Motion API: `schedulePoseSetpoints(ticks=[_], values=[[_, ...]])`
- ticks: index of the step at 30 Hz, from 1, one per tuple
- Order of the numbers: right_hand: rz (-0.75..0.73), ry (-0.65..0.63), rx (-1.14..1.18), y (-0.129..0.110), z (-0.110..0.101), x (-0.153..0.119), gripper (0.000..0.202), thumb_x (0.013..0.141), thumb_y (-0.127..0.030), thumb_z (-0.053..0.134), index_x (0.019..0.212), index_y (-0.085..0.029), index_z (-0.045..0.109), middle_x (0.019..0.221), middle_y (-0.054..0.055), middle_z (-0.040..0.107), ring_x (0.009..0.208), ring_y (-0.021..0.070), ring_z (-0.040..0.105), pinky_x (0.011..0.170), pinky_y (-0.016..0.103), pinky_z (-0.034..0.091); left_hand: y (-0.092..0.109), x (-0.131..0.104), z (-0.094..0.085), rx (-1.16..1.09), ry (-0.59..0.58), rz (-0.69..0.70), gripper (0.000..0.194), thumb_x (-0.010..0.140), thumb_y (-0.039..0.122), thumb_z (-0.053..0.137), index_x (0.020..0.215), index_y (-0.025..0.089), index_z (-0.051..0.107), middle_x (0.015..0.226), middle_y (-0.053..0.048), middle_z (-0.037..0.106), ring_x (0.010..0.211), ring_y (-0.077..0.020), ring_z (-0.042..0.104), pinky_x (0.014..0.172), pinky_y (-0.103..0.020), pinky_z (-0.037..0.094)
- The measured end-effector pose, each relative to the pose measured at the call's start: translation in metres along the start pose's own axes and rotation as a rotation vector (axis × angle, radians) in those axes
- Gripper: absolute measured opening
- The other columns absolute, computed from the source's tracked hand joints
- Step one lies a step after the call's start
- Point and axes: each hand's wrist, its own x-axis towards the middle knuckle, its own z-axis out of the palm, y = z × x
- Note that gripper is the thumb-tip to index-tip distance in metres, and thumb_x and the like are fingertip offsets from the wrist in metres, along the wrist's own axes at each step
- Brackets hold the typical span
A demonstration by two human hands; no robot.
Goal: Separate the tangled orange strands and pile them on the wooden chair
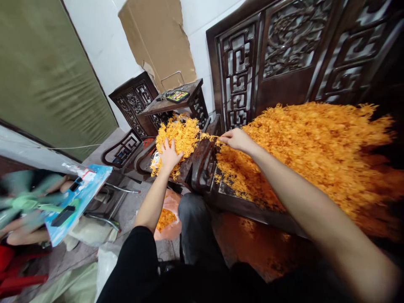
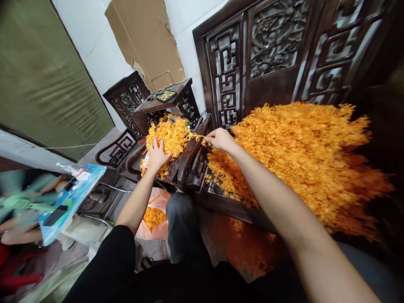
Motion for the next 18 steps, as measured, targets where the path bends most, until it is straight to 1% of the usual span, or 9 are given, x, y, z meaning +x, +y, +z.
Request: schedulePoseSetpoints(ticks=[2,3,5,7,9,11,13,15,18], values=[[0.015,0.019,0.177,0.023,-0.011,-0.027,0.044,0.096,-0.051,0.060,0.096,-0.013,0.080,0.074,0.005,0.071,0.059,0.0114,0.053,0.059,0.024,0.038,0.003,-0.002,0.000,0.023,0.003,0.037,0.088,0.091,0.060,0.056,0.167,0.023,0.030,0.178,-0.011,0.013,0.159,-0.0431,0.022,0.115,-0.066,0.043],[0.027,0.044,0.280,0.035,-0.015,-0.040,0.050,0.092,-0.060,0.062,0.091,-0.012,0.079,0.069,0.003,0.066,0.056,0.0102,0.048,0.056,0.025,0.035,0.003,-0.003,0.000,0.030,-0.002,0.049,0.089,0.090,0.060,0.056,0.167,0.023,0.030,0.178,-0.011,0.012,0.160,-0.0428,0.021,0.115,-0.067,0.043],[0.064,0.101,0.453,0.056,-0.019,-0.065,0.061,0.079,-0.073,0.070,0.084,-0.012,0.076,0.061,0.001,0.058,0.053,0.0091,0.041,0.053,0.025,0.031,0.004,-0.005,-0.001,0.029,-0.020,0.049,0.089,0.090,0.059,0.056,0.167,0.022,0.030,0.178,-0.011,0.012,0.160,-0.0424,0.021,0.115,-0.067,0.043],[0.113,0.131,0.551,0.074,-0.020,-0.086,0.066,0.068,-0.077,0.076,0.082,-0.013,0.075,0.057,-0.001,0.053,0.052,0.0087,0.039,0.052,0.026,0.028,0.004,-0.005,-0.003,0.019,-0.032,0.045,0.088,0.090,0.058,0.056,0.166,0.022,0.031,0.178,-0.011,0.012,0.159,-0.0419,0.023,0.116,-0.065,0.043],[0.163,0.143,0.640,0.086,-0.020,-0.107,0.067,0.061,-0.076,0.081,0.082,-0.013,0.075,0.056,-0.001,0.054,0.051,0.0086,0.039,0.052,0.026,0.029,0.003,-0.004,-0.004,0.012,-0.043,0.046,0.088,0.090,0.057,0.056,0.166,0.022,0.031,0.178,-0.011,0.013,0.159,-0.0419,0.023,0.116,-0.064,0.043],[0.202,0.165,0.719,0.094,-0.019,-0.125,0.067,0.056,-0.072,0.087,0.085,-0.013,0.077,0.057,-0.001,0.059,0.052,0.0095,0.046,0.054,0.026,0.035,0.004,-0.003,-0.004,0.013,-0.051,0.052,0.089,0.090,0.058,0.057,0.167,0.023,0.030,0.178,-0.011,0.013,0.160,-0.0425,0.022,0.115,-0.065,0.044],[0.232,0.180,0.769,0.096,-0.019,-0.139,0.067,0.053,-0.066,0.091,0.092,-0.013,0.078,0.060,0.001,0.065,0.055,0.0113,0.054,0.058,0.026,0.043,0.004,-0.003,-0.003,0.022,-0.049,0.053,0.090,0.089,0.058,0.057,0.167,0.023,0.029,0.178,-0.012,0.013,0.160,-0.0433,0.021,0.115,-0.067,0.043],[0.261,0.197,0.794,0.095,-0.018,-0.148,0.063,0.055,-0.058,0.094,0.095,-0.012,0.079,0.062,0.003,0.069,0.056,0.0126,0.059,0.061,0.027,0.048,0.005,-0.003,-0.001,0.031,-0.036,0.060,0.089,0.090,0.058,0.056,0.167,0.023,0.029,0.178,-0.012,0.012,0.159,-0.0436,0.021,0.115,-0.068,0.041],[0.303,0.239,0.814,0.089,-0.018,-0.150,0.050,0.063,-0.046,0.094,0.095,-0.011,0.079,0.063,0.004,0.070,0.056,0.0136,0.063,0.062,0.028,0.053,0.004,-0.002,0.002,0.041,-0.031,0.070,0.089,0.090,0.058,0.055,0.167,0.021,0.029,0.178,-0.012,0.011,0.160,-0.0434,0.020,0.117,-0.068,0.039]])
